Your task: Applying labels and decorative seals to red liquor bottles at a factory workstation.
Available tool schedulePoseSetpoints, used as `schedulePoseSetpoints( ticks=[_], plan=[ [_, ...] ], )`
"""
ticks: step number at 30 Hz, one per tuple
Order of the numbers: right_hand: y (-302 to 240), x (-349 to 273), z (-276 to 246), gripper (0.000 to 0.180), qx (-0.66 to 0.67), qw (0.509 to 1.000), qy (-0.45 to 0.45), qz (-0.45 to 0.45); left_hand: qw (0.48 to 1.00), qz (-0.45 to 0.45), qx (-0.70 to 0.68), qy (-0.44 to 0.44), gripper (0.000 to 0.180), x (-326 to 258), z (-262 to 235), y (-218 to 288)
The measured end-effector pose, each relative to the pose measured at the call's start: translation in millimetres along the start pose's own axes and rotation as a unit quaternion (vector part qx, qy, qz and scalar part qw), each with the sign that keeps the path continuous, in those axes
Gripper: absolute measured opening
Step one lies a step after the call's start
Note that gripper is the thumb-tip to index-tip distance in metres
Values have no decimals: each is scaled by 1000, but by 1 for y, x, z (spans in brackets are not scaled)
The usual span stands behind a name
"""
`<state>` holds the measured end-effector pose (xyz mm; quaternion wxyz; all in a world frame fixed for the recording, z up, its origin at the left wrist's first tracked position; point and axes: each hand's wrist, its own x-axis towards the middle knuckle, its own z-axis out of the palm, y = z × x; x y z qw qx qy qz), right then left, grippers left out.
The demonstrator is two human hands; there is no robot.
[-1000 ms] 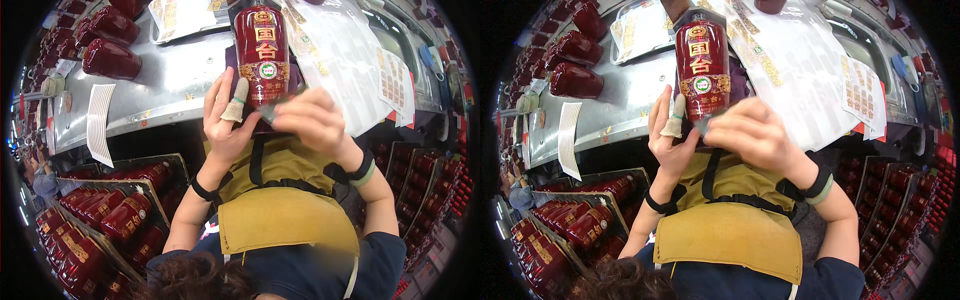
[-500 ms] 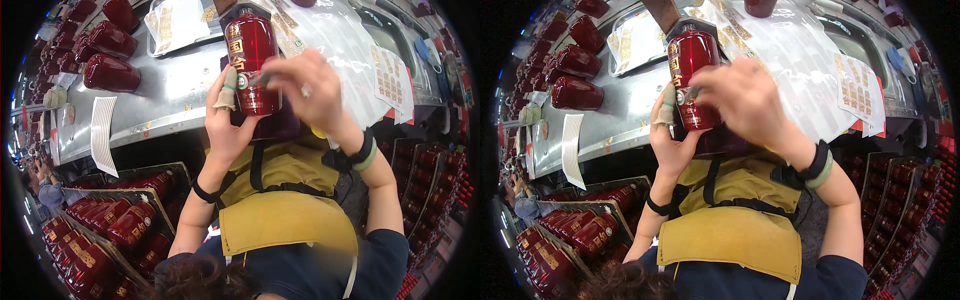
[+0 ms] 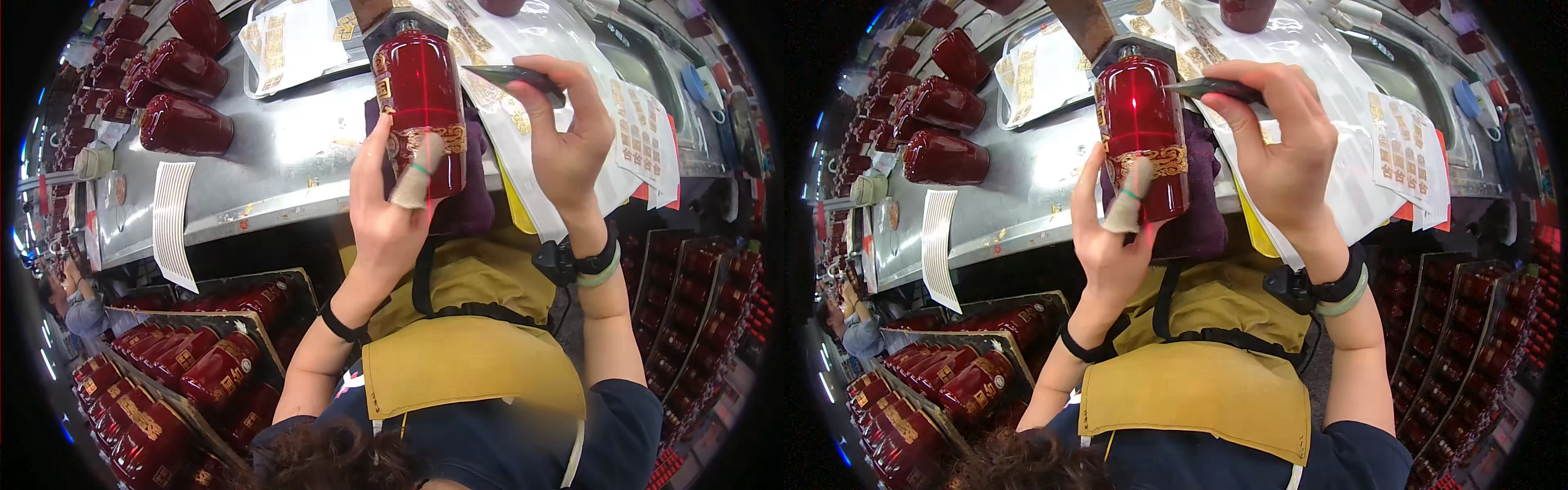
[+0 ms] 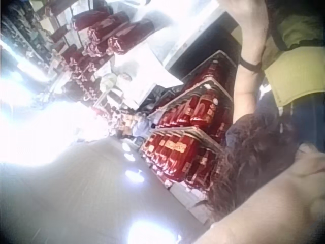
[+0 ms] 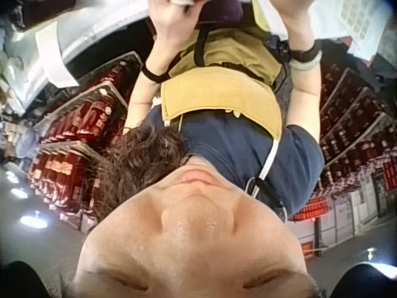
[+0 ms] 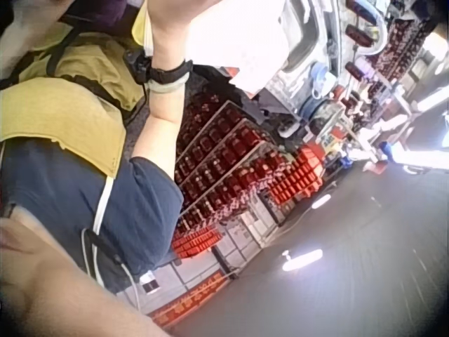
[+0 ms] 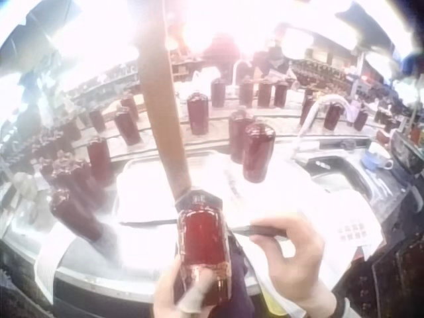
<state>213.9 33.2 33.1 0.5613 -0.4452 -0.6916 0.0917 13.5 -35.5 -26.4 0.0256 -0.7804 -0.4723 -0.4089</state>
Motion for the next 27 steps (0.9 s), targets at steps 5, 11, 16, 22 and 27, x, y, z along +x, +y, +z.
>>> schedulePoseSetpoints(
  ticks=[5,11,16,22,27],
  plan=[
    [1,-30,14,22,-51,959,-135,-244,979,-119,-163,7,82,-14,6,-13],
    [-11,-6,-6,27,9,987,-104,-126,986,-109,-111,-65,87,-3,-1,-2],
    [-1,4,-9,20,15,997,17,-69,993,-75,35,-82,86,17,-2,17],
    [-1,2,-9,19,3,998,13,-59,991,-98,-74,-56,86,10,-4,1],
    [1,2,-4,19,2,998,14,-54,991,-94,-65,-72,83,12,-7,9]
  ],
)
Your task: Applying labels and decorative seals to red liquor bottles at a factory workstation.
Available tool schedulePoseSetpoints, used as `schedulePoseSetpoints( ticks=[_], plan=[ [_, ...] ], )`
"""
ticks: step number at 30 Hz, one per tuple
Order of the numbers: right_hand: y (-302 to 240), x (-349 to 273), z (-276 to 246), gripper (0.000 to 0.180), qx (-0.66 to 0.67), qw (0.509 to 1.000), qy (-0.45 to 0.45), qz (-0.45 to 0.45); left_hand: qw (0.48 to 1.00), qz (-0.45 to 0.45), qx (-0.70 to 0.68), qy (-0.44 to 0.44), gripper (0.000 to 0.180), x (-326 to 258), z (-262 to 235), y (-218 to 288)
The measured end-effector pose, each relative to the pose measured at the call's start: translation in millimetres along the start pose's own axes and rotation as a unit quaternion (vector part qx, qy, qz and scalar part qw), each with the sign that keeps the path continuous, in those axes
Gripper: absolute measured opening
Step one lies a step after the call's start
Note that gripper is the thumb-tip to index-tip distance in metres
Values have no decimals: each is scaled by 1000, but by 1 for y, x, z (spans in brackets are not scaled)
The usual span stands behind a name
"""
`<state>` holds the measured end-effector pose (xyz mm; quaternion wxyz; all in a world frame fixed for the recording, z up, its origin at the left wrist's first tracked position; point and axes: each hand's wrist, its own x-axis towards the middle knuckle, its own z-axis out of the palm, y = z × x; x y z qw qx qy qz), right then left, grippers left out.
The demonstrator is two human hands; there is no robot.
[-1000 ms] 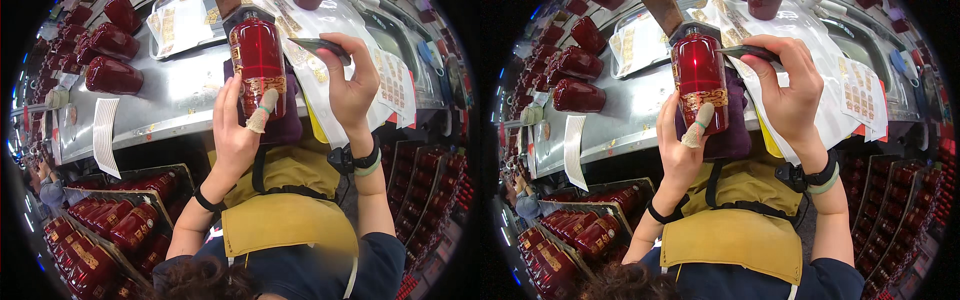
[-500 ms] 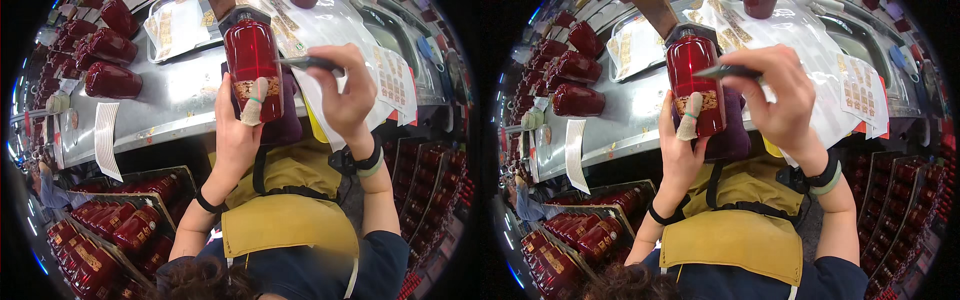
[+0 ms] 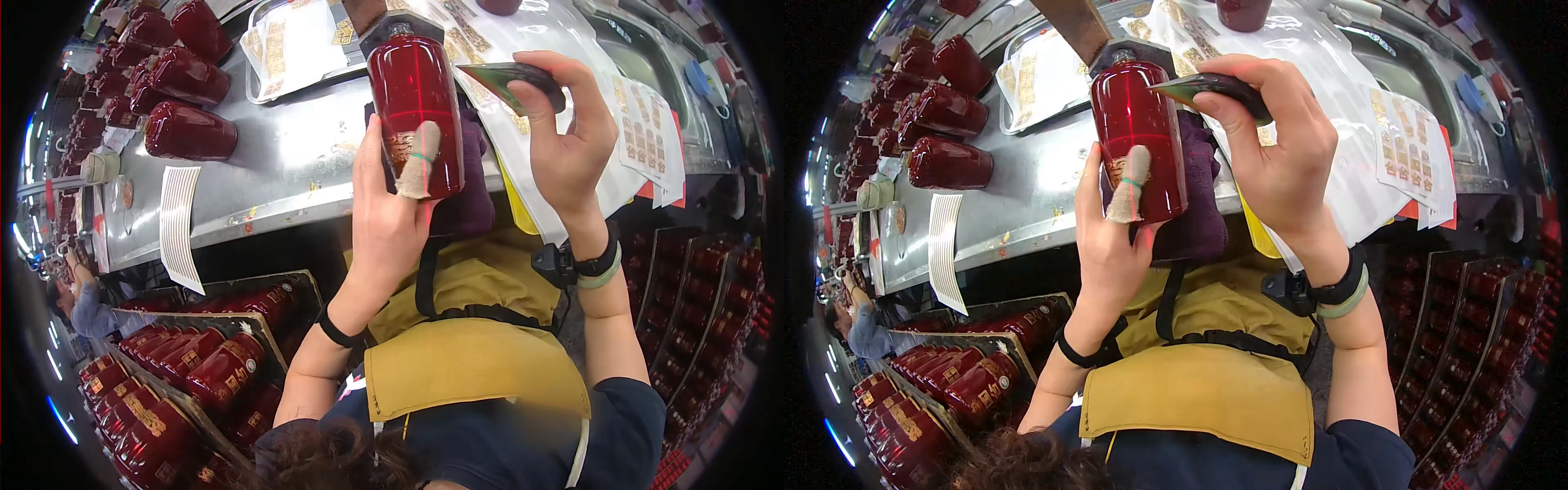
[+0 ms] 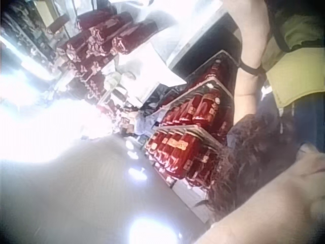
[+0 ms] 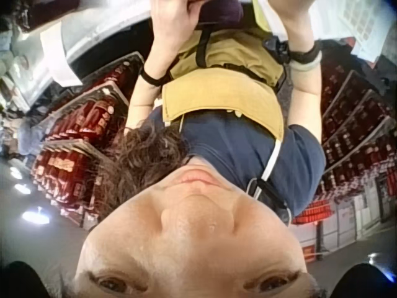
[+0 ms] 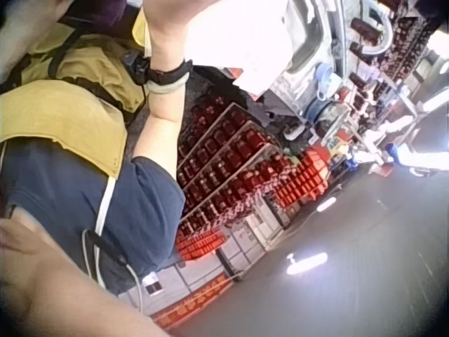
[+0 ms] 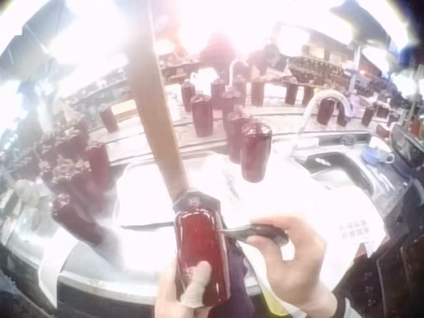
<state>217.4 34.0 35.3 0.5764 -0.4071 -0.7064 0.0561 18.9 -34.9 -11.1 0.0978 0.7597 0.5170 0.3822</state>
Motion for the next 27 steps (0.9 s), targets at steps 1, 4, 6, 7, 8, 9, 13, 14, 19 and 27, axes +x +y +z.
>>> schedulePoseSetpoints(
  ticks=[1,4,6,7,8,9,13,14,19,27],
  plan=[
    [-1,1,2,19,1,1000,-4,3,999,10,37,-13,80,1,1,2],
    [-4,3,10,20,-6,1000,-28,-7,997,5,68,-23,65,0,4,8],
    [2,0,15,22,-36,994,-65,-78,1000,7,11,0,63,-7,9,-2],
    [5,-4,16,20,-76,985,-94,-123,1000,8,9,1,63,-9,9,-5],
    [4,-11,17,20,-66,976,-123,-168,997,-27,-58,33,69,-11,7,-6],
    [3,-21,16,20,-59,964,-153,-212,988,-61,-127,64,76,-13,7,-9],
    [-25,-19,22,26,10,949,-280,-147,981,-148,-127,18,98,-9,4,-33],
    [-13,-10,31,26,-5,968,-210,-141,972,-158,-169,-39,101,-3,2,-36],
    [13,-5,39,18,-86,960,-133,-233,980,-127,-152,-25,101,0,4,-44],
    [19,6,21,15,-125,975,-92,-162,1000,-18,-19,16,97,3,-11,-23]
  ],
)
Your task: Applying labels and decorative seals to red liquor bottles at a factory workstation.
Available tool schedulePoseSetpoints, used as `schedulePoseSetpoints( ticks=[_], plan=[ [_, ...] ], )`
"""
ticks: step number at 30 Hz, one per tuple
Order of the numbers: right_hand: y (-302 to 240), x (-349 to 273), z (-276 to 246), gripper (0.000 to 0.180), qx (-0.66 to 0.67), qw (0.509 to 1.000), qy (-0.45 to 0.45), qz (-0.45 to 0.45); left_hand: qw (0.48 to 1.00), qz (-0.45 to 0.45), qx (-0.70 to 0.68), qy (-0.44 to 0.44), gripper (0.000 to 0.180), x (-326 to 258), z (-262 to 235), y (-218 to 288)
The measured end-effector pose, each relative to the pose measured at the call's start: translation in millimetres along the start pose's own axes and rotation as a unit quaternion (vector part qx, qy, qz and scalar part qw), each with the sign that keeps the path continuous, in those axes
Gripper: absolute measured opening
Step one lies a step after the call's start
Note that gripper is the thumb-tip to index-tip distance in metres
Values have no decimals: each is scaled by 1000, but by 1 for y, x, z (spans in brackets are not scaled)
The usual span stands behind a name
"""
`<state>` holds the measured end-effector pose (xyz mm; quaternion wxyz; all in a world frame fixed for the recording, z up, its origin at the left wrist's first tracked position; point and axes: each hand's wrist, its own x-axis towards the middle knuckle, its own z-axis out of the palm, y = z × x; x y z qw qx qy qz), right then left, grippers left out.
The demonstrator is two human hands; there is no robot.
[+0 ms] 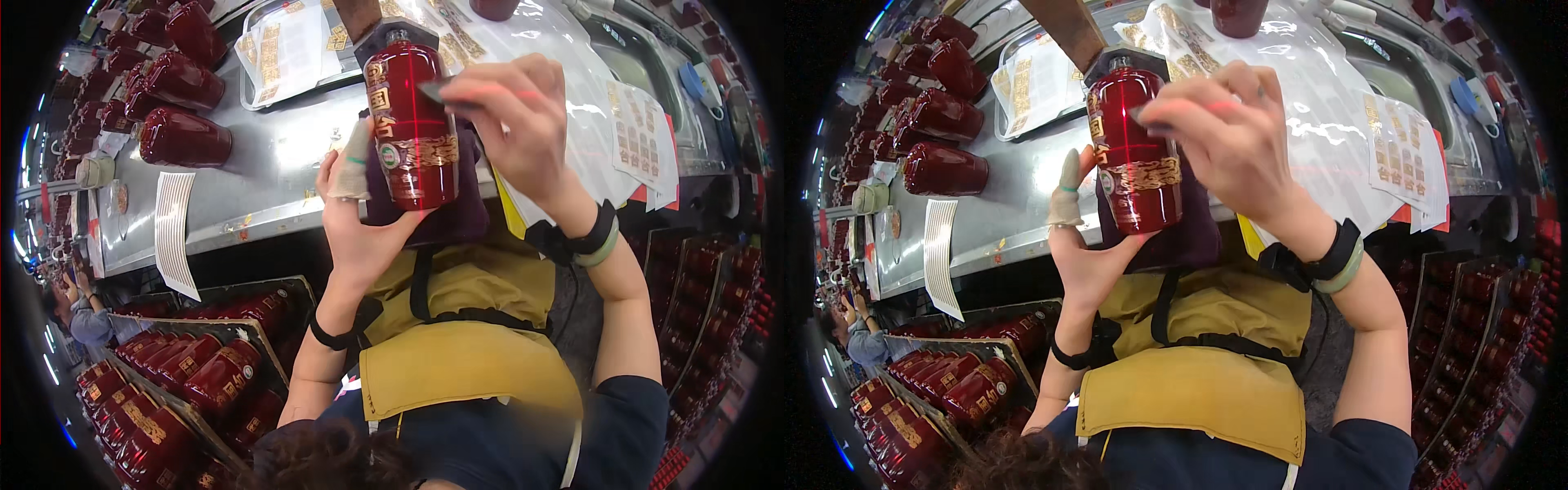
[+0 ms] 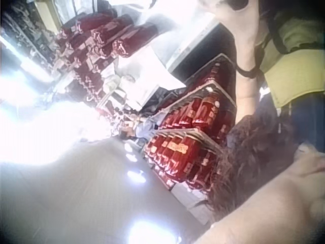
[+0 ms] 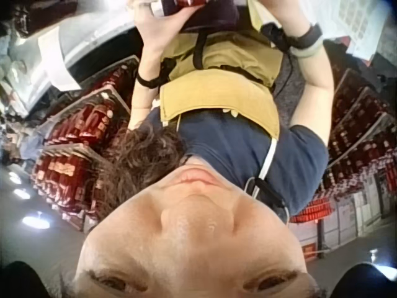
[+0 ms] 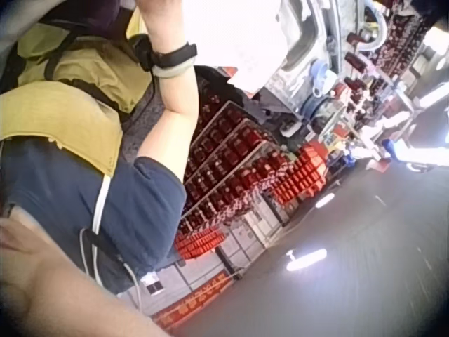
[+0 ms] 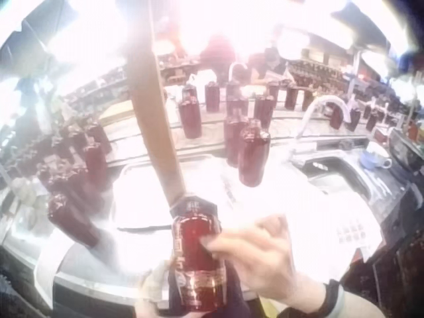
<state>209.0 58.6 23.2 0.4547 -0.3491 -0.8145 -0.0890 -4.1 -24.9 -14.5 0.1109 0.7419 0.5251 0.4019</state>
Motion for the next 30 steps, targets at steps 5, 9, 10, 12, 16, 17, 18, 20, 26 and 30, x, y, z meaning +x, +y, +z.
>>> schedulePoseSetpoints(
  ticks=[5,9,10,12,16,17,18,20,26,30],
  plan=[
    [-42,-20,-11,20,210,974,-86,-20,974,-150,-162,-59,96,4,14,-7],
    [-14,-22,-6,21,102,994,-12,32,993,-44,-109,9,100,-2,8,-4],
    [-17,-30,-6,20,99,995,-24,14,981,-68,-180,37,101,-3,13,-4],
    [-40,-44,-11,20,161,984,-74,-16,951,-174,-254,-14,105,-5,24,-8],
    [-37,-27,-17,23,145,988,-31,49,990,-72,-120,-16,109,-8,13,-8],
    [-25,-30,-10,23,94,995,13,36,993,-57,-106,-8,107,-8,13,-8],
    [-24,-33,-12,24,77,996,-20,46,993,-57,-107,-7,107,-7,15,-7],
    [-40,-48,-10,25,148,987,-54,34,972,-141,-187,-22,103,-5,17,-4],
    [-25,-35,-14,28,60,998,-17,29,968,-169,-183,-33,98,-8,11,-1],
    [-52,-43,-23,30,179,979,-97,-19,992,-96,-84,-12,89,-10,13,-6]
  ],
)
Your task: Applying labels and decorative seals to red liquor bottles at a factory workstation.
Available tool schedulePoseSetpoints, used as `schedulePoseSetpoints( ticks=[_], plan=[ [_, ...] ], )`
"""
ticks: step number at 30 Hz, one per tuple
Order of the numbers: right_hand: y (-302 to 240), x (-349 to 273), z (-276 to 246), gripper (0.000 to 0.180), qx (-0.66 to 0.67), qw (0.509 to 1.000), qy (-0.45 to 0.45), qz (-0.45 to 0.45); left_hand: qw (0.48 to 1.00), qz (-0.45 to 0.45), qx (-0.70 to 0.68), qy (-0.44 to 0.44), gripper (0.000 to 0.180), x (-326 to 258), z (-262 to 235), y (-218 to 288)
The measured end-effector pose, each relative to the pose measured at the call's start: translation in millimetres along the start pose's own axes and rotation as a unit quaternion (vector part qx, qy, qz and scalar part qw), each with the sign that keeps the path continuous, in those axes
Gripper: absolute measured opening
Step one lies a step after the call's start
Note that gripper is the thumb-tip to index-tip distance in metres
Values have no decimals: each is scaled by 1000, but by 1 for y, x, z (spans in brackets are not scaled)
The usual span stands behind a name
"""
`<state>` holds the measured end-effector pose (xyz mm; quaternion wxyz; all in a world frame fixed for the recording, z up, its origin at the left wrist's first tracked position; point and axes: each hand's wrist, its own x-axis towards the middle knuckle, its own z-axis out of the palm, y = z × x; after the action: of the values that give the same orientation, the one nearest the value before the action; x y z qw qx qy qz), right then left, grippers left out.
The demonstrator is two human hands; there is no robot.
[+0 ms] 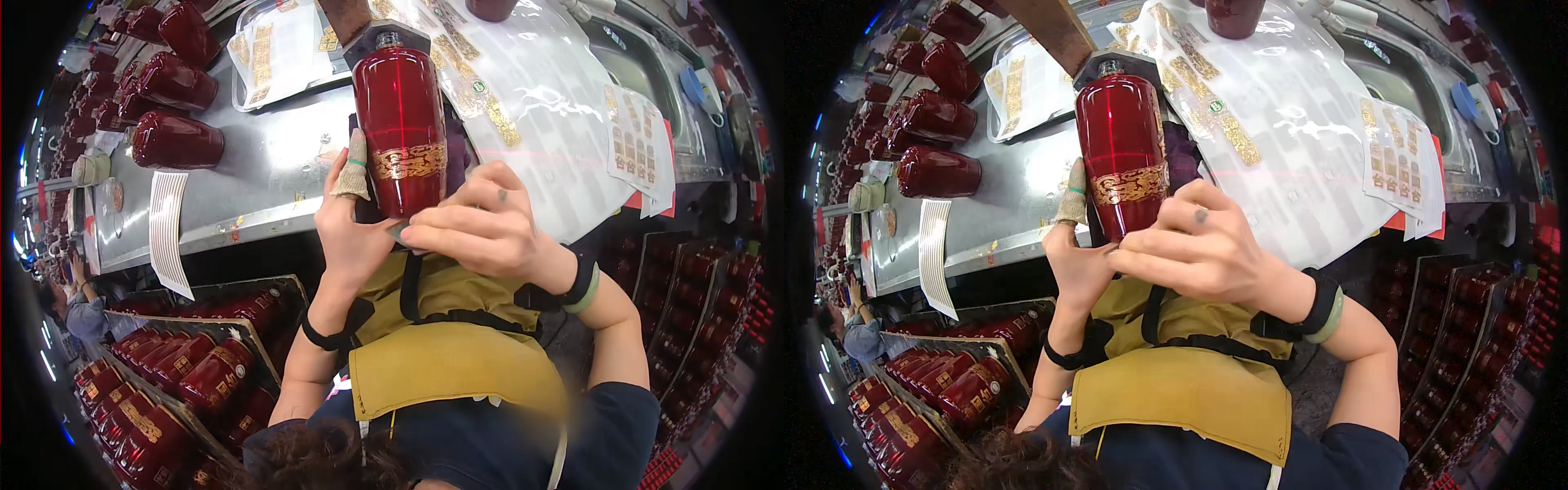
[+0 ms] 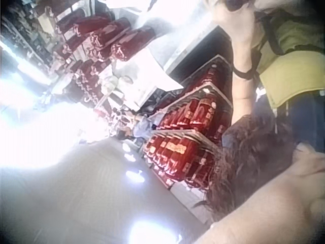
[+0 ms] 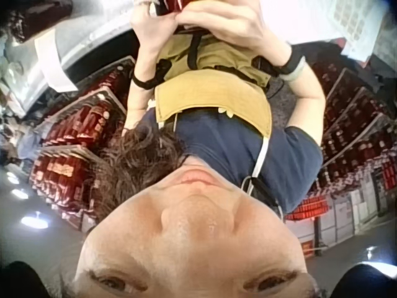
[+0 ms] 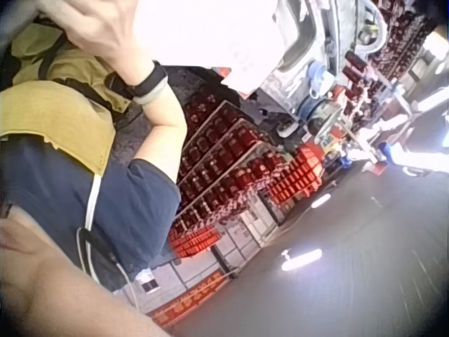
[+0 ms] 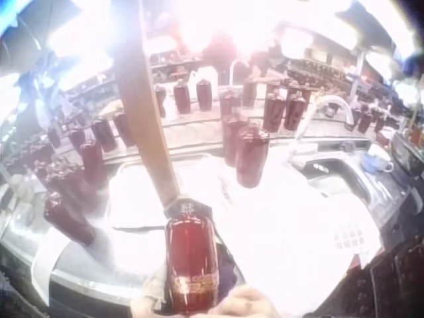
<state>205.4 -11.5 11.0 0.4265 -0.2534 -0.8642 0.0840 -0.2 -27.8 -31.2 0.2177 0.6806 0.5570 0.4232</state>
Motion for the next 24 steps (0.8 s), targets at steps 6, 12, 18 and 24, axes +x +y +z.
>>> schedulePoseSetpoints(
  ticks=[6,12,18,24],
  plan=[
    [14,-7,5,29,-82,996,37,1,999,41,8,29,86,6,1,11],
    [27,8,-3,29,-157,984,83,19,992,97,75,39,75,6,-3,22],
    [15,26,0,27,-43,995,-14,85,993,86,61,54,81,2,-3,28],
    [30,30,4,18,-171,984,40,-28,992,97,46,63,92,4,4,20]
  ],
)
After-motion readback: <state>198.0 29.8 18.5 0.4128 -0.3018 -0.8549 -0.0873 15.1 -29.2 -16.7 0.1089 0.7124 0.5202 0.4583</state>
